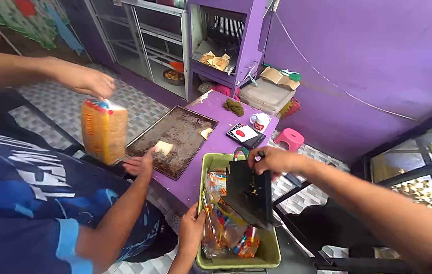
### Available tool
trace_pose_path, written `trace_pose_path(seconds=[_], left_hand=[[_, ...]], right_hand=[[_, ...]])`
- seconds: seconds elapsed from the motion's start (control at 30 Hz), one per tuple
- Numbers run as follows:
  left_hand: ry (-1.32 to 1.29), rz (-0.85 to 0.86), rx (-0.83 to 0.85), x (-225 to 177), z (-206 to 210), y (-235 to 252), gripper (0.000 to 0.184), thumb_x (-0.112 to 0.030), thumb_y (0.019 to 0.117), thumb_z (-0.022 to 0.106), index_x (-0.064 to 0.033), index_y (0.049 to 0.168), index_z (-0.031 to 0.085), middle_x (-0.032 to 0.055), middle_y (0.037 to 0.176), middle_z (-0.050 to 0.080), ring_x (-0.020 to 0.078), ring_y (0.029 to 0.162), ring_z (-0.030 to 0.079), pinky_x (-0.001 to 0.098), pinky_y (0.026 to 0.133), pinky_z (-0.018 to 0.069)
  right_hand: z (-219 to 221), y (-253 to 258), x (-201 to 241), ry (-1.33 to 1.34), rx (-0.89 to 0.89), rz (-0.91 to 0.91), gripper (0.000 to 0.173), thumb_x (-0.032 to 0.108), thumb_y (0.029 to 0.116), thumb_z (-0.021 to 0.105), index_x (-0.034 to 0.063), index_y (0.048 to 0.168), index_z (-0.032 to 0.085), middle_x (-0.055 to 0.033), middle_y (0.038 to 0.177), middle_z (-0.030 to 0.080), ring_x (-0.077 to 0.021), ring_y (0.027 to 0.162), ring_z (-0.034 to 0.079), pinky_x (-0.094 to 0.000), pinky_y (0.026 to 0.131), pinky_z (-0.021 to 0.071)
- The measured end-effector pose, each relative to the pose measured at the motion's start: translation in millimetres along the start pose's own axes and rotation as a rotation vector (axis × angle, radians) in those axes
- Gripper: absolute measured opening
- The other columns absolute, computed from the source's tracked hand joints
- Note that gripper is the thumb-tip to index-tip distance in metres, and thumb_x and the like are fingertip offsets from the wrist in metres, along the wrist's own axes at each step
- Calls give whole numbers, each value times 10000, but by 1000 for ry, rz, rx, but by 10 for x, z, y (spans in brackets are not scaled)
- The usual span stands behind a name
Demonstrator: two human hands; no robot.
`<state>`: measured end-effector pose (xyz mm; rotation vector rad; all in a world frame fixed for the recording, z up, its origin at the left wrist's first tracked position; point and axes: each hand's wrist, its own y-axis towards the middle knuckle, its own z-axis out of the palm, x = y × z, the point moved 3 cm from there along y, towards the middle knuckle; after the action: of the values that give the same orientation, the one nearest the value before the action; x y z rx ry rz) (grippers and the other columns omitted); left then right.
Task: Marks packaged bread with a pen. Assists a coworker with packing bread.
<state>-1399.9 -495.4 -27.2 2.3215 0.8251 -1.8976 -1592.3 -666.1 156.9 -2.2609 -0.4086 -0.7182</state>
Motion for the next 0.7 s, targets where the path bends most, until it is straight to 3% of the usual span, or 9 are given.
trace_pose_path(seconds=[0.07, 0.27, 0.4, 0.53, 0.6, 0.7], left_hand=[[-7, -12, -2, 1, -44, -39, 317, -44, 1010, 573, 32, 1312, 634, 168, 1161, 727, 195, 1048, 710, 369, 960, 552], [-24, -21, -37, 94, -188, -136, 326, -18, 986, 589, 25, 1304, 648, 140, 1134, 743, 145, 1009, 723, 321, 926, 571], [-8, -32, -56, 85, -186, -152, 317, -33, 987, 593, 16, 1294, 655, 128, 1109, 750, 131, 983, 727, 310, 904, 576], [107, -7, -53, 101, -181, -150, 363, -67, 1000, 569, 4, 1350, 630, 153, 1205, 725, 196, 1099, 706, 378, 995, 540], [118, -14, -60, 106, -173, -172, 367, -66, 999, 570, 1, 1355, 628, 152, 1214, 723, 189, 1104, 706, 368, 1000, 538], [133, -15, -63, 102, -167, -194, 371, -72, 1002, 565, -1, 1361, 625, 151, 1187, 732, 187, 1075, 715, 370, 984, 547]], right_hand=[[-317, -47, 170, -2, 80, -11, 120, 16, 955, 567, 63, 1033, 646, -77, 769, 641, -136, 500, 518, -283, 457, 431], [-1057, -54, 576, -29, 142, -181, 143, 61, 843, 534, 115, 912, 646, -19, 671, 641, -56, 403, 495, -196, 348, 390], [-1384, 136, 778, -75, 69, -225, 211, 4, 877, 495, 104, 961, 660, -32, 711, 662, -60, 432, 526, -186, 359, 400], [-1518, 598, 935, -197, 1, -222, 206, -33, 922, 504, 80, 987, 664, -49, 714, 639, -79, 450, 490, -197, 400, 375], [-1433, 914, 912, -283, -35, -224, 156, -28, 945, 559, 64, 1022, 658, -74, 749, 631, -118, 482, 490, -248, 436, 397], [-1160, 1507, 573, -421, -116, -334, 160, 3, 887, 672, 28, 1045, 681, -152, 862, 650, -270, 656, 598, -468, 576, 497]])
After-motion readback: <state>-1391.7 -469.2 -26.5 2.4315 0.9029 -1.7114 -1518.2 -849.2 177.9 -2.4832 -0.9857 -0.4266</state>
